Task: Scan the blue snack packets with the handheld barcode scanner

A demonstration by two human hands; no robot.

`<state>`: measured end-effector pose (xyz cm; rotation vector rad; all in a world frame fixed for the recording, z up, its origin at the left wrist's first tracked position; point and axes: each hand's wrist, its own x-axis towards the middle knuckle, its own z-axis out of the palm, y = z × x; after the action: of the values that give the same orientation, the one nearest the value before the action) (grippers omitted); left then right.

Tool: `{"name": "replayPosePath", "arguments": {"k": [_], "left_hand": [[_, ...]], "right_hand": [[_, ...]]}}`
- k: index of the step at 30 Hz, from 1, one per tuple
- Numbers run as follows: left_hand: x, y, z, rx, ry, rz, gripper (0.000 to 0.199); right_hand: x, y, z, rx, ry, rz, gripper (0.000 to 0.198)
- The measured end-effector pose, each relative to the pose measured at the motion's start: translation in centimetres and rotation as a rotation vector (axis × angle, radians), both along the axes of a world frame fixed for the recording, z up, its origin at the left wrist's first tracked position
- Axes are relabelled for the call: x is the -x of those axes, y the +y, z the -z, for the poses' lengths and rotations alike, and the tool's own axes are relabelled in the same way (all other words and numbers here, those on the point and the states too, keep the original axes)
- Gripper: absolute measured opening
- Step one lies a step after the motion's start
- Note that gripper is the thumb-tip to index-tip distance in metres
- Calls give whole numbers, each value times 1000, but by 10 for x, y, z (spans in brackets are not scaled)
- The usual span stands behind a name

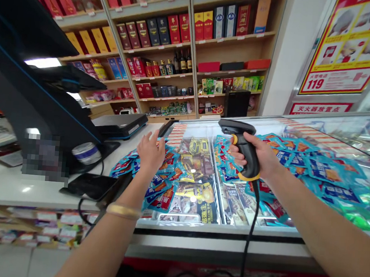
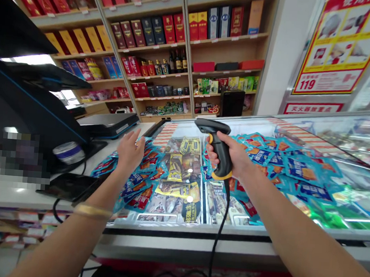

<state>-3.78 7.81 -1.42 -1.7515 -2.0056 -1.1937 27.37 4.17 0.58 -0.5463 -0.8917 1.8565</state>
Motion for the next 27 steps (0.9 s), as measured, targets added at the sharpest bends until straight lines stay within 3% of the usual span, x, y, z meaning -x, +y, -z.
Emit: {"name": "replayPosePath", "arguments": {"k": [3, 5, 9, 12, 17, 22, 24, 27], "left_hand": [[-43, 4, 4, -114, -20, 230, 45], [-82, 3, 10, -94, -62, 403, 47], [-156, -3, 27, 86, -185, 646, 53], [-186, 1, 37, 217, -329, 691, 45], [-196, 18, 40, 308, -464, 599, 40], [-185, 22, 41, 210, -438, 480, 44], [-179, 23, 43, 174, -581, 447, 34], [-171, 24, 40, 145, -1050, 452, 29]], "right_hand": [[-40, 5, -4, -48, -27, 76, 22], [-64, 7, -4, -62, -42, 110, 22], [-97, 9, 3, -68, -39, 193, 20], [-103, 8, 8, -62, -6, 228, 20], [-95, 5, 8, -47, 5, 210, 22], [-86, 3, 10, -57, -3, 200, 22], [-83, 2, 11, -46, -7, 183, 22], [-81, 1, 13, -36, -17, 154, 21]]}}
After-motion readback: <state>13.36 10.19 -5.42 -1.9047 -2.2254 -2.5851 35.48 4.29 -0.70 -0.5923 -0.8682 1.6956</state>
